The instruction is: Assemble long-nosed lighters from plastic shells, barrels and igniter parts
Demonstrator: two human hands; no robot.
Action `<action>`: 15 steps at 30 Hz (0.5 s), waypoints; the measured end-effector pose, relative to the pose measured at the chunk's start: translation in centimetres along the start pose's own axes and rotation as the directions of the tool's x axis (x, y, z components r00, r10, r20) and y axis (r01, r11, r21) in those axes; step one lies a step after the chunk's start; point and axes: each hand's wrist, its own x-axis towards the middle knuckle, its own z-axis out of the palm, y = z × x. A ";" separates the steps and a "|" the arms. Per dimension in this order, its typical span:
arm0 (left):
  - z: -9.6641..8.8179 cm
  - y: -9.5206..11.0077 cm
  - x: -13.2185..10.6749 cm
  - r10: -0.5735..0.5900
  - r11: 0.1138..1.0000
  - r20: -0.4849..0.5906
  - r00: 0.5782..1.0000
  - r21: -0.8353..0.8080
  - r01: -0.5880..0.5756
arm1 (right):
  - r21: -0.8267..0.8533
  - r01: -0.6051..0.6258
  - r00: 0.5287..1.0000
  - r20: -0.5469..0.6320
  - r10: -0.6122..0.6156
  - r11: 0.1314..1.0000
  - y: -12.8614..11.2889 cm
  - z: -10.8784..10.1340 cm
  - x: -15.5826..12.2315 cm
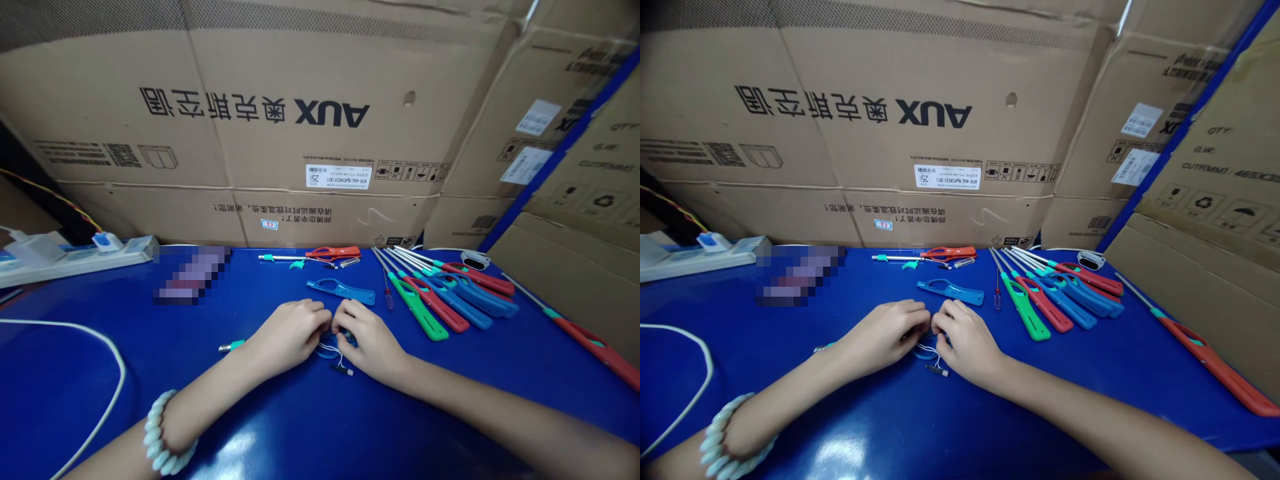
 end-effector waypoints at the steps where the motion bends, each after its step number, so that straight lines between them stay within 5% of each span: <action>1: 0.0 -0.1 0.0 0.017 1.000 0.003 1.000 0.010 -0.017 | -0.008 0.004 1.000 -0.005 -0.004 1.000 0.0 0.0 0.0; 15: -1.0 0.2 -0.5 0.077 0.984 0.109 0.991 0.149 -0.093 | -0.345 0.122 0.992 0.067 -0.105 0.931 -0.2 -0.6 -0.2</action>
